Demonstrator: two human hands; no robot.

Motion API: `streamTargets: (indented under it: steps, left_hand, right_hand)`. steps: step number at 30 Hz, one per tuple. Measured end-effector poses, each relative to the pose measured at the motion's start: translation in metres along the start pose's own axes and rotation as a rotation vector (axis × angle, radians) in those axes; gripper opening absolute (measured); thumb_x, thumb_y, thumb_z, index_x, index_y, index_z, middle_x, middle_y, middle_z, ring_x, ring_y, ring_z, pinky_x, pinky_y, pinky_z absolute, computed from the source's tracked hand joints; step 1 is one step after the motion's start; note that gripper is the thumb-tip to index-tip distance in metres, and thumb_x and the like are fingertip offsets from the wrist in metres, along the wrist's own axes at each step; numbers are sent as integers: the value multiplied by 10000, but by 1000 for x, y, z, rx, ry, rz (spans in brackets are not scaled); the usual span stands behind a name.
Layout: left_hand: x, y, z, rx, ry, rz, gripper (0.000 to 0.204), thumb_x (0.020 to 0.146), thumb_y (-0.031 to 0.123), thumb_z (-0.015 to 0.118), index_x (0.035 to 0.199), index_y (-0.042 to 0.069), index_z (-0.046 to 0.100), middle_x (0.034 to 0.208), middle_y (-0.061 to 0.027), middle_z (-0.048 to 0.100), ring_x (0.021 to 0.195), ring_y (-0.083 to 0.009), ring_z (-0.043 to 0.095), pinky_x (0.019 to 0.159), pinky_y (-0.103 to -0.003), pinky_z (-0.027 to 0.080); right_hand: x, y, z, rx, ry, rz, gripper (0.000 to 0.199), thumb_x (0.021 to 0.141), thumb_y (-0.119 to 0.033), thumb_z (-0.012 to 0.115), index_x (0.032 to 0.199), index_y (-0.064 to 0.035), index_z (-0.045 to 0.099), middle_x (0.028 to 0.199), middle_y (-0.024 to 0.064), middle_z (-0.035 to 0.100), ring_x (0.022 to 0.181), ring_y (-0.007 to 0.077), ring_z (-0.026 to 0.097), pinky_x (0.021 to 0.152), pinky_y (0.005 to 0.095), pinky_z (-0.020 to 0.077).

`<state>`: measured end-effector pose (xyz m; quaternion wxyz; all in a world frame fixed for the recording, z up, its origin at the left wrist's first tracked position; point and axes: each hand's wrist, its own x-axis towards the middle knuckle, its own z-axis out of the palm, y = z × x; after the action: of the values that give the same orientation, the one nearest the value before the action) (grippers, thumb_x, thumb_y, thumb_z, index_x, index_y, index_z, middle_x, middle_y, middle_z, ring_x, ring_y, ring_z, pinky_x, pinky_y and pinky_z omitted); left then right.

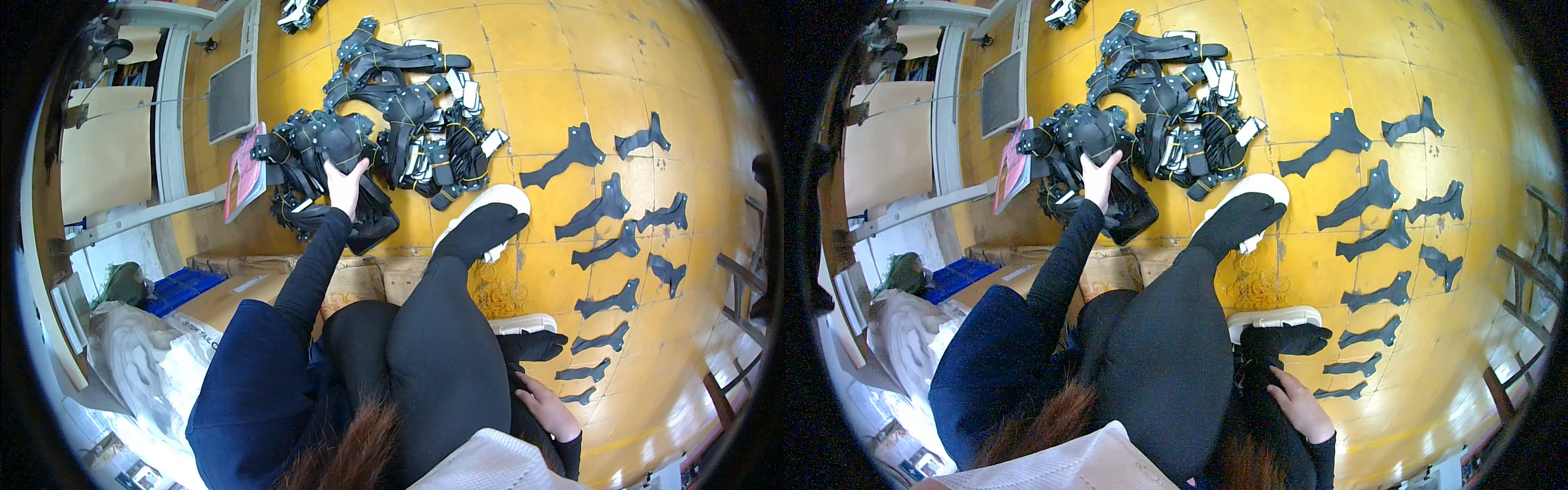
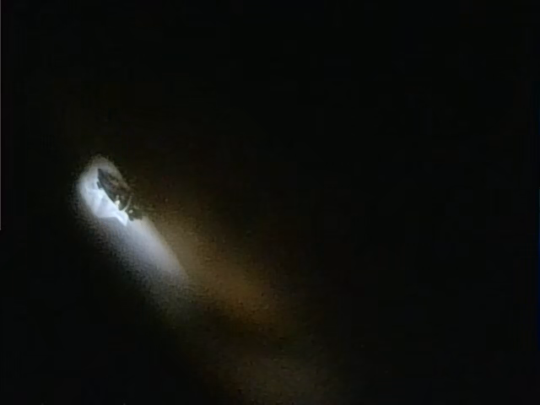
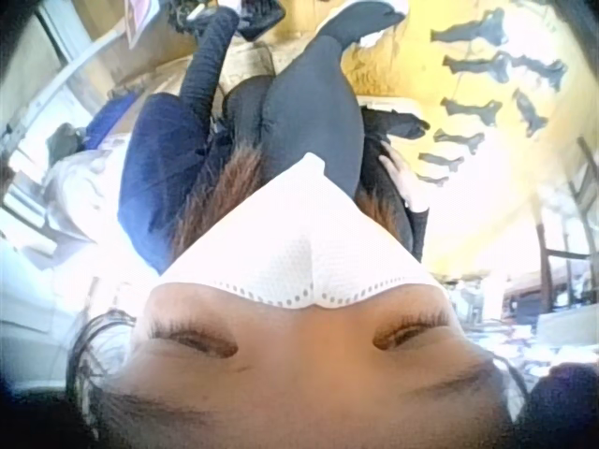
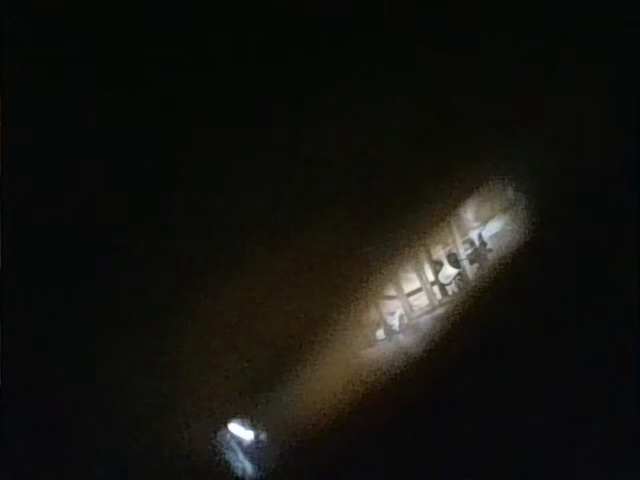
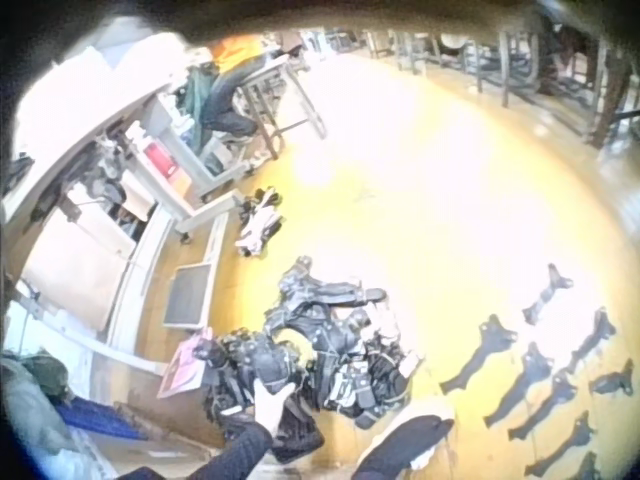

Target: The person sits on the floor and repeatedly picks up black fabric parts from a pile, separates them, and places them in a neat row on the floor. The person handles the parts one at a time, turning them over and aligning them before setting them down.

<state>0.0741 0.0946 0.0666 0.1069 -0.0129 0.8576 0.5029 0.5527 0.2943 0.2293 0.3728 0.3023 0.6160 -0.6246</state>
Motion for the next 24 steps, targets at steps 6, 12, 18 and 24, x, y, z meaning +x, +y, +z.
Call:
streamTargets:
  steps: [6, 12, 18, 24]
  left_hand:
    - [13, -44, 24, 341, 66, 12, 694, 705, 277, 752, 1270, -9, 468, 1237, -207, 503, 1185, -344, 443, 1032, -411, 330]
    - [41, -23, 91, 638, -198, 13, 792, 703, 544, 680, 1233, -24, 528, 1272, -207, 489, 1232, -352, 388, 1043, -416, 312]
    - [47, -22, 102, 416, 22, 165, 541, 645, 308, 777, 1015, -24, 563, 1003, -204, 604, 949, -303, 581, 860, -370, 445]
    - [6, 23, 84, 99, -39, 293, 395, 708, 112, 776, 902, 9, 448, 851, -97, 597, 771, -124, 548, 718, -268, 462]
  right_hand:
    - [-1, -13, -1, -94, 45, 7, 444, 910, -184, 548, 1307, -10, 455, 1226, 242, 548, 1143, 353, 534, 971, 358, 410]
    - [-2, -22, -4, -113, 70, -51, 419, 906, -197, 558, 1264, 4, 474, 1184, 257, 557, 1113, 396, 527, 945, 396, 429]
    - [-4, -25, -6, -120, 69, -60, 421, 907, -197, 556, 1272, -7, 469, 1183, 254, 556, 1111, 392, 527, 943, 395, 430]
    - [-3, -19, -5, -110, 69, -72, 428, 905, -184, 559, 1285, -13, 465, 1194, 248, 554, 1115, 372, 535, 948, 381, 428]
